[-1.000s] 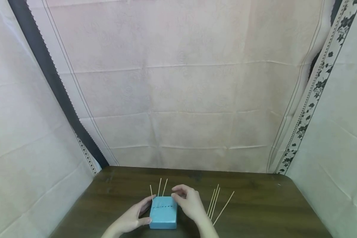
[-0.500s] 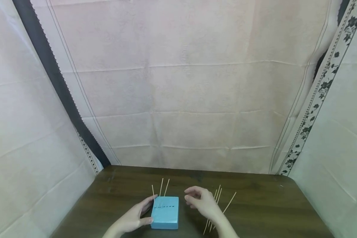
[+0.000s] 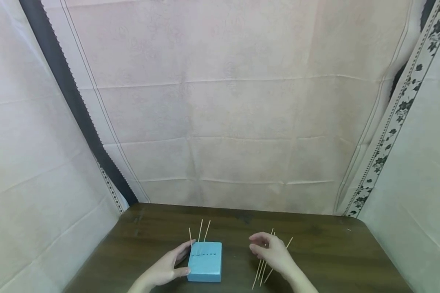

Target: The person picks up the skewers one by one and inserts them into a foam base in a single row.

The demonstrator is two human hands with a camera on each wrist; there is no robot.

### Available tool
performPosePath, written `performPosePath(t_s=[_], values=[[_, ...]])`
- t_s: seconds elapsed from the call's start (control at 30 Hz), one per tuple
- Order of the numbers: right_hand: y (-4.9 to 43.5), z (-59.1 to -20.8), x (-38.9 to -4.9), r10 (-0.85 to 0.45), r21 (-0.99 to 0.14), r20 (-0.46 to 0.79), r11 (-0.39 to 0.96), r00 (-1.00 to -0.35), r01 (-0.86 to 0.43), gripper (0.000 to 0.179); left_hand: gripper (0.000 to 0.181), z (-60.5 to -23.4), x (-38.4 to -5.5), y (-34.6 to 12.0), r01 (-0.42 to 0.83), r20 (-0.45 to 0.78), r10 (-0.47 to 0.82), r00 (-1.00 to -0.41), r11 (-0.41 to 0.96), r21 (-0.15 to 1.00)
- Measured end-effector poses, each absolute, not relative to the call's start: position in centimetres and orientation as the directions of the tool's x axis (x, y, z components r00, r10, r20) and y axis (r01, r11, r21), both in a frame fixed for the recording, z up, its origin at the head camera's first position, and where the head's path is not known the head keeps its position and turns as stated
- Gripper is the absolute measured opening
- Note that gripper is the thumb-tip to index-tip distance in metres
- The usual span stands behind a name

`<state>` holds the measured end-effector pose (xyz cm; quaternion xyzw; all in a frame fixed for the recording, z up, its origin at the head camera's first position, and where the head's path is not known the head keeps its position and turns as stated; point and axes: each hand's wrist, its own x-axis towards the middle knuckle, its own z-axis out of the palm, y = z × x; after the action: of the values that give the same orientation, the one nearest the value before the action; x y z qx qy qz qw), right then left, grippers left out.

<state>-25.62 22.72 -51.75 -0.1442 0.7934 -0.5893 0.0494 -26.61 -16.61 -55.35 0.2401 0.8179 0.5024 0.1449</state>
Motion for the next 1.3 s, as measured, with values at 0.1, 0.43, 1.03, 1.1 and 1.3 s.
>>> performPosePath(t_s=[0.1, 0.43, 1.03, 1.1, 1.3], values=[[24.0, -52.0, -25.3, -0.296, -0.944, 0.071, 0.289, -0.952, -0.16, 0.035, 0.083, -55.4, -26.6, -16.5, 0.247, 0.004, 0.542, -0.841, 0.377, 0.893], [27.1, -52.5, -25.1, -0.284, -0.933, 0.038, 0.333, -0.958, -0.136, 0.036, 0.084, -55.6, -26.6, -16.6, 0.24, 0.003, 0.526, -0.85, 0.382, 0.892], [29.9, -52.0, -24.4, -0.299, -0.928, -0.019, 0.361, -0.954, -0.095, 0.038, 0.084, -55.7, -26.7, -16.4, 0.232, -0.008, 0.517, -0.856, 0.396, 0.888], [30.2, -52.1, -24.4, -0.295, -0.931, -0.017, 0.353, -0.955, -0.092, 0.038, 0.084, -55.7, -26.7, -16.4, 0.234, -0.006, 0.517, -0.856, 0.398, 0.887], [31.4, -52.8, -25.0, -0.253, -0.932, -0.035, 0.357, -0.967, -0.06, 0.042, 0.083, -55.5, -26.5, -16.4, 0.249, 0.001, 0.517, -0.856, 0.41, 0.877]])
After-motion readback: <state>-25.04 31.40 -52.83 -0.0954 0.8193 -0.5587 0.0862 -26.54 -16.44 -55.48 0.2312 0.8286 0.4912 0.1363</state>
